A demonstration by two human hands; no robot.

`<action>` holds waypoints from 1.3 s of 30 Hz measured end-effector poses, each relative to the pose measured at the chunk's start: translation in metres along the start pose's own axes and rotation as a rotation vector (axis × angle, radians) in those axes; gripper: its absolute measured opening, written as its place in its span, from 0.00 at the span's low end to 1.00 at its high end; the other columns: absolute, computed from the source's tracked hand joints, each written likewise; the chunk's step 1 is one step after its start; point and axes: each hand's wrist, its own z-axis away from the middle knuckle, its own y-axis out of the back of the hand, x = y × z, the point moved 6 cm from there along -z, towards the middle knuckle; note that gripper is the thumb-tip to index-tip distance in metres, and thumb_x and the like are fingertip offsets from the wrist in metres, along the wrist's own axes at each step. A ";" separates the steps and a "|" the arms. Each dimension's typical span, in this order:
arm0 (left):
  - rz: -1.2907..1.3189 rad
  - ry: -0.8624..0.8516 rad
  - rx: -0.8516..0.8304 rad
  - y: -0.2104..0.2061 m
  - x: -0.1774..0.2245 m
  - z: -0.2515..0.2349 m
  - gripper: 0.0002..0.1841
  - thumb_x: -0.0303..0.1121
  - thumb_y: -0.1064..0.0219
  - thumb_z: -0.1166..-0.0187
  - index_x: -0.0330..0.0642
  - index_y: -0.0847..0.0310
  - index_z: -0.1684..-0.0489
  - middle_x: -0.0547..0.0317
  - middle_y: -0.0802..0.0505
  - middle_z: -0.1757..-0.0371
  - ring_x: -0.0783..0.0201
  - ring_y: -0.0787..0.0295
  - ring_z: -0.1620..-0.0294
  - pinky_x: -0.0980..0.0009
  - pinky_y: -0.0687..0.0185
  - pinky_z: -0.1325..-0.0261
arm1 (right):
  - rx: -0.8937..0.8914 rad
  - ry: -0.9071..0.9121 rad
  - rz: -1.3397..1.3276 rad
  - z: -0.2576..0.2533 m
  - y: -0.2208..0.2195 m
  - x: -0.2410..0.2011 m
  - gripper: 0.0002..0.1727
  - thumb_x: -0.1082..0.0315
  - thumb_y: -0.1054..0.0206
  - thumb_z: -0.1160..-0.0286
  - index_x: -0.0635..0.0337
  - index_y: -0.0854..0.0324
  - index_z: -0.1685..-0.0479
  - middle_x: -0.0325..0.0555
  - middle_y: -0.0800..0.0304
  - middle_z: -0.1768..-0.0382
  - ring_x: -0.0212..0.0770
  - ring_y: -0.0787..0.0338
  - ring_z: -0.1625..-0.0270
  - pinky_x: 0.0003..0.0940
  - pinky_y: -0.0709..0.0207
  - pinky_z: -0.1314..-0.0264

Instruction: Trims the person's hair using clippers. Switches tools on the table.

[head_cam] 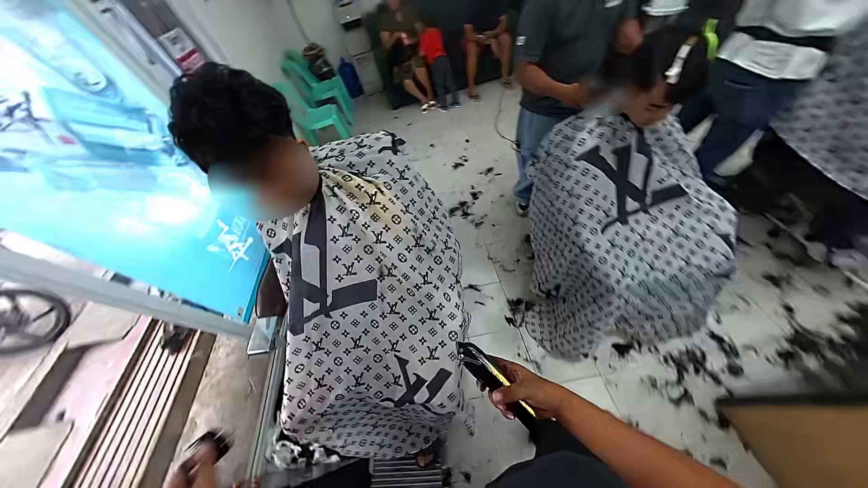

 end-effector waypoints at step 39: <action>0.171 -0.141 -0.172 -0.486 0.489 -0.174 0.20 0.41 0.44 0.08 0.39 0.14 0.31 0.46 0.04 0.44 0.54 0.06 0.41 0.50 0.18 0.31 | -0.693 -0.239 0.762 -0.450 0.217 -0.440 0.46 0.47 0.22 0.36 0.59 0.38 0.20 0.43 0.08 0.56 0.38 0.08 0.73 0.36 0.10 0.73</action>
